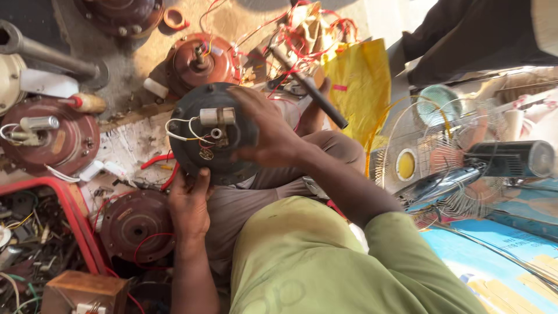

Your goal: The person sits on the floor and repairs an electric fan motor. They use pliers and a screwdriver to strip wires, connect them to the motor terminals, and test the connection using a power plug and light bulb.

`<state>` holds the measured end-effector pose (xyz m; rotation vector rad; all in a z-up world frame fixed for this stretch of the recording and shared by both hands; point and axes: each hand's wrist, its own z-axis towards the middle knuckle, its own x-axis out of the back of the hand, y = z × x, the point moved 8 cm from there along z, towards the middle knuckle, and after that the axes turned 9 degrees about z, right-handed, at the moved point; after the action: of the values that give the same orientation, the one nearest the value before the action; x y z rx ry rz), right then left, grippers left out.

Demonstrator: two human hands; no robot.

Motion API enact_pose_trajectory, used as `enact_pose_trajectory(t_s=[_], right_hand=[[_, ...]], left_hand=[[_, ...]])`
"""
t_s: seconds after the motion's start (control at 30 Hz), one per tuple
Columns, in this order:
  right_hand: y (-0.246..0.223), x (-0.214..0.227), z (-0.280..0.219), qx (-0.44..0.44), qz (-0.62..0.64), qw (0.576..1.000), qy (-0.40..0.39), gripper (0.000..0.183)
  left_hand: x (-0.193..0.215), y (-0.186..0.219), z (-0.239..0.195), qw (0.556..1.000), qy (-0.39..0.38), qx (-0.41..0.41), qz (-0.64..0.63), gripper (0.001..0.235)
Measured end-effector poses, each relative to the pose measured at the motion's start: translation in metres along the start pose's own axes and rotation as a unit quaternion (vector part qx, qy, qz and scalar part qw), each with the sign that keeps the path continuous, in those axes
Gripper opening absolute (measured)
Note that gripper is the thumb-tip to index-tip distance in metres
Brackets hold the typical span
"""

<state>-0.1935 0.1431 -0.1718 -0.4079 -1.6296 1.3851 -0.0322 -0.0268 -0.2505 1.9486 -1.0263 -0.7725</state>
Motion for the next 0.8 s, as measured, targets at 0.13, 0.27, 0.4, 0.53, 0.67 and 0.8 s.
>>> enact_pose_trajectory(t_s=[0.13, 0.27, 0.4, 0.53, 0.67, 0.8], right_hand=[[-0.036, -0.029, 0.035, 0.018, -0.117, 0.991, -0.065, 0.102], [-0.034, -0.048, 0.052, -0.037, -0.189, 0.974, -0.116, 0.069], [-0.03, -0.054, 0.06, -0.051, -0.261, 0.948, -0.173, 0.057], [-0.031, -0.056, 0.066, -0.069, -0.265, 0.932, -0.24, 0.067], [-0.045, -0.038, 0.061, -0.097, -0.251, 0.944, -0.188, 0.056], [-0.06, -0.012, 0.049, -0.086, -0.262, 0.94, -0.2, 0.054]], left_hand=[[0.01, -0.024, 0.004, 0.997, -0.012, 0.038, -0.067, 0.04], [0.025, -0.065, 0.002, 0.971, 0.082, 0.14, -0.175, 0.041], [0.028, -0.086, 0.009, 0.977, 0.133, 0.091, -0.143, 0.029], [0.037, -0.095, 0.013, 0.982, 0.183, -0.001, -0.04, 0.027], [0.043, -0.103, 0.018, 0.985, 0.175, -0.014, 0.001, 0.018], [0.041, -0.108, 0.026, 0.985, 0.17, 0.013, 0.001, 0.019]])
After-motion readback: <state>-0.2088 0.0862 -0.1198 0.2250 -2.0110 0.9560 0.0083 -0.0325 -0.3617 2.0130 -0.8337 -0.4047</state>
